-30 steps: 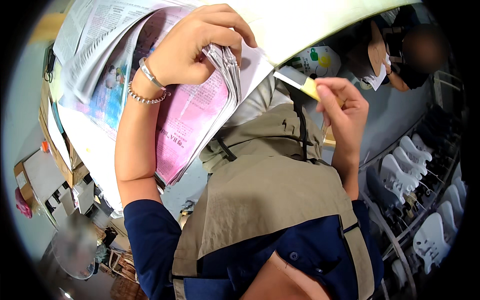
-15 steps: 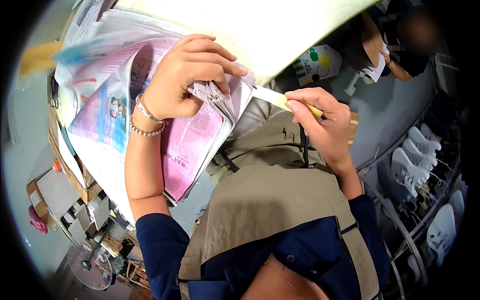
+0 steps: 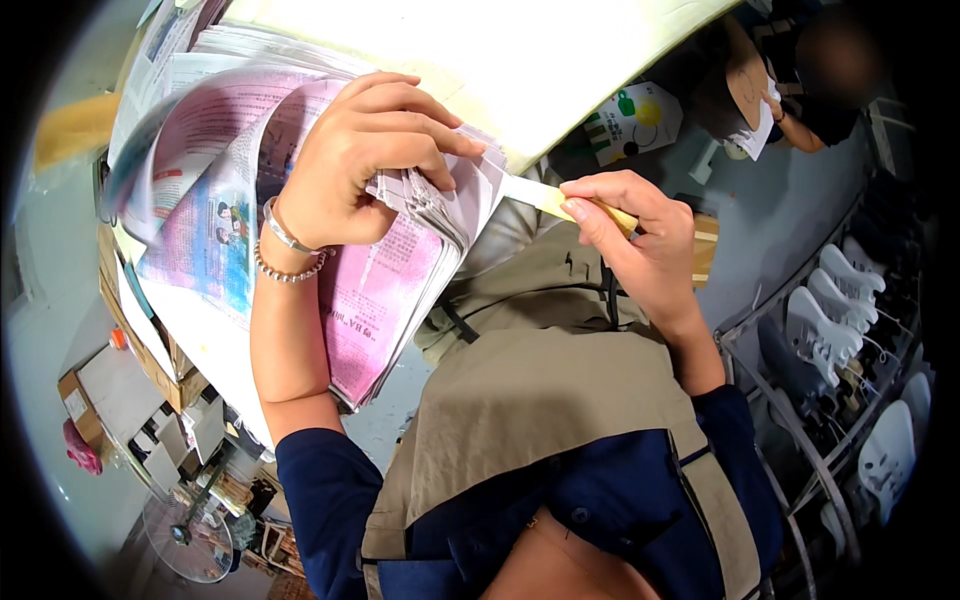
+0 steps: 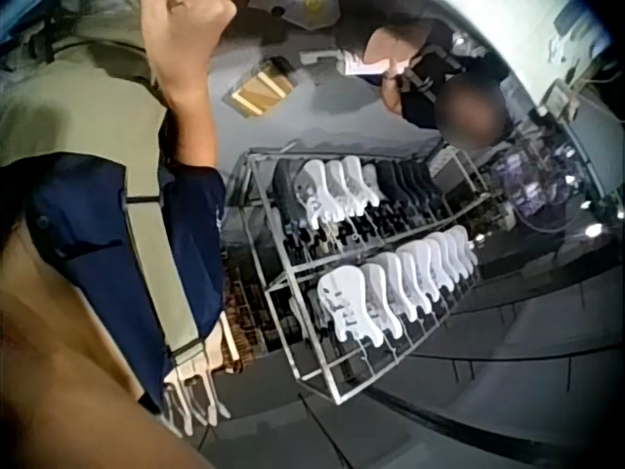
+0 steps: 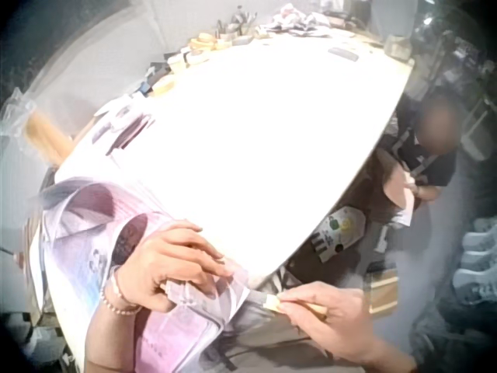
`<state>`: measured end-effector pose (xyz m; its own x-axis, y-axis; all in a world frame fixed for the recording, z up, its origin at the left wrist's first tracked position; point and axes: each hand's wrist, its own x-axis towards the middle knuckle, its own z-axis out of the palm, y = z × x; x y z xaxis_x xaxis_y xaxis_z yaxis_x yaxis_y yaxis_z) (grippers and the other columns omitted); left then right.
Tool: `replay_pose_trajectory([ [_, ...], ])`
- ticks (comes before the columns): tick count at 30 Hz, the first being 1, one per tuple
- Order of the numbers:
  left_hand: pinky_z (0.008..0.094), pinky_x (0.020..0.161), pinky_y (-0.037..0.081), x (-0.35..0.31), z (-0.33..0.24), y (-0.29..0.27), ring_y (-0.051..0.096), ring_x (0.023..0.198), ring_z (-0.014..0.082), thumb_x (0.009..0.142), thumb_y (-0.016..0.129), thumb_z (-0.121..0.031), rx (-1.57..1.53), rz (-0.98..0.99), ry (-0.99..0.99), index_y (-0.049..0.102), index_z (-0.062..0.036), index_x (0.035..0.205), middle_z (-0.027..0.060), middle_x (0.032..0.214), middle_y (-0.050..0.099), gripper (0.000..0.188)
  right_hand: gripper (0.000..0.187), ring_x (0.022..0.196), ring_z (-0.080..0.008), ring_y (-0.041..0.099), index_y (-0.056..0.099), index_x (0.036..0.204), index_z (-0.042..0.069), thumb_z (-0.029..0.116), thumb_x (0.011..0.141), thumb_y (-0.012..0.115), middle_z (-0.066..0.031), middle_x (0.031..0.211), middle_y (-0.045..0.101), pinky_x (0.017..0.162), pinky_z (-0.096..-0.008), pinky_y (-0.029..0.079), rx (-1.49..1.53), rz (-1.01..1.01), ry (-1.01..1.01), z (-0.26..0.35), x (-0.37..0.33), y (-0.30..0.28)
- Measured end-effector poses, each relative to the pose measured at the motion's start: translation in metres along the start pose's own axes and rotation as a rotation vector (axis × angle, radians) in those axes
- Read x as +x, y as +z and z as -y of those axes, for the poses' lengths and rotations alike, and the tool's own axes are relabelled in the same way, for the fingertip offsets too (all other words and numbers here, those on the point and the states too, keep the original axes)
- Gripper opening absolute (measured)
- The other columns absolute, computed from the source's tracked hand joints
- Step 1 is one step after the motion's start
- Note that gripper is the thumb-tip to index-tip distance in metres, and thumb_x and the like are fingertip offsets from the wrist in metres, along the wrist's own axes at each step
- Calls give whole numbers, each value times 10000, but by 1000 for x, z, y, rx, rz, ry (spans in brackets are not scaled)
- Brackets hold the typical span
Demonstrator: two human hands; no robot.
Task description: The person uses a yellow utility knife to trim the edges of a stack of pink and white papers on a table. They repeatedly slice along the edge of the stack, occasionally adjusting the papers, and finally place the trimmed stack aside.
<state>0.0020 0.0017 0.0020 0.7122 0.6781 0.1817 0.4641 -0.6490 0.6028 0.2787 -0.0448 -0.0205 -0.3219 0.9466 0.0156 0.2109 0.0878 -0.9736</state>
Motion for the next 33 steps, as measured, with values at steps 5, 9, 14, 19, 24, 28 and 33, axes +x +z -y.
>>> replay_pose_trajectory([
  [5,494,1034,363,0,0,0,634,1008,276,543,518,-369,-4,2,-8,664,-109,699,40,1013,738,337,120,698,-94,667,690,977,-5,-8,859,670,-68,825,711,600,-207,494,-7,-7,-25,0,0,2],
  [9,493,1036,363,1,-1,0,634,1005,273,531,513,-361,-2,2,-5,665,-105,701,41,1013,738,343,119,695,-94,664,692,973,-4,-4,855,677,-65,827,710,598,-209,492,-5,-10,-12,0,-1,2],
  [14,491,1044,359,1,-2,-2,634,1007,272,518,517,-370,4,11,-15,665,-102,702,44,1002,739,357,114,695,-91,661,693,972,-1,0,859,677,-63,826,709,597,-209,492,-9,-2,0,0,0,0],
  [19,493,1047,356,1,-4,-3,635,1006,276,535,523,-386,1,4,-26,667,-103,702,41,971,741,359,114,690,-88,657,693,974,1,-4,863,673,-63,817,709,592,-211,491,15,-18,-5,-1,0,2],
  [24,495,1041,359,2,-5,-3,637,1005,274,574,520,-404,22,9,-29,668,-104,702,30,918,738,357,98,662,-77,636,698,961,-3,21,870,672,-54,781,694,577,-207,475,-6,-22,22,1,1,0],
  [28,495,1031,365,4,-5,-2,638,995,267,575,519,-406,20,5,-1,666,-107,704,24,915,732,358,101,624,-62,599,702,952,2,70,895,655,-43,760,680,562,-201,460,-69,-116,14,1,11,-12],
  [33,493,1025,369,5,-3,1,636,972,262,560,511,-391,-3,-1,1,660,-107,704,23,921,728,351,125,596,-59,555,693,933,1,113,884,666,-42,720,654,548,-217,437,-43,29,8,19,37,-22],
])
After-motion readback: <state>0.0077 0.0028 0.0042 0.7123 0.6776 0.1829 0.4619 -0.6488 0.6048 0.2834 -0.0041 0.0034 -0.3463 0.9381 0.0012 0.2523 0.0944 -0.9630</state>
